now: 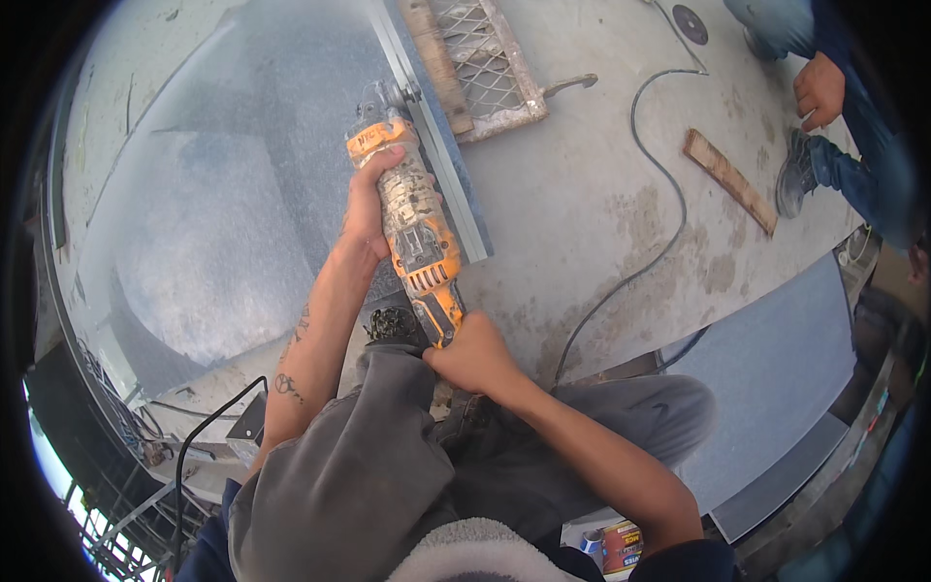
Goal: The person uses an angle grinder to cut a large metal sheet along a straight line. After completing the cut, the person sets the tool down and moves the cut piece aside.
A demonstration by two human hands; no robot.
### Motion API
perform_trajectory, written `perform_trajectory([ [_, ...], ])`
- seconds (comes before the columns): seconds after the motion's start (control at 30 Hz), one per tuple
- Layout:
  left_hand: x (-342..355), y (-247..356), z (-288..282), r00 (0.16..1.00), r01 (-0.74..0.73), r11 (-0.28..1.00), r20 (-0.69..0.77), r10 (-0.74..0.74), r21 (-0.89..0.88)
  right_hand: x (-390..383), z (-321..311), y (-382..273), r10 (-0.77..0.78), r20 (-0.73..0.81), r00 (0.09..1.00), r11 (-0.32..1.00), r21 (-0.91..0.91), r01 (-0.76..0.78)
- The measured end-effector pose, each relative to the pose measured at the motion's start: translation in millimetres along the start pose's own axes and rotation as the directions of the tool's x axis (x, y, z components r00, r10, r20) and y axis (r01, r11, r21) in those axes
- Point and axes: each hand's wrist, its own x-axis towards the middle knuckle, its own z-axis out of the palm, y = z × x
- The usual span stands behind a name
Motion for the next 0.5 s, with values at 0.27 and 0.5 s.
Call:
perform_trajectory([
  [0.27, -2.3, -5.0, 0.5, 1.000, -0.003, 1.000, -0.003, 0.003, -0.004, -3.1, 1.8, 2.4, -0.005, -0.014, 1.000, 1.000, -0.029, 0.005],
  [0.5, -9.9, -13.5, 2.6, 1.000, -0.009, 1.000, -0.025, 0.009, -0.008, -9.7, 1.8, 7.7, 0.001, -0.025, 1.000, 1.000, -0.022, -0.001],
])
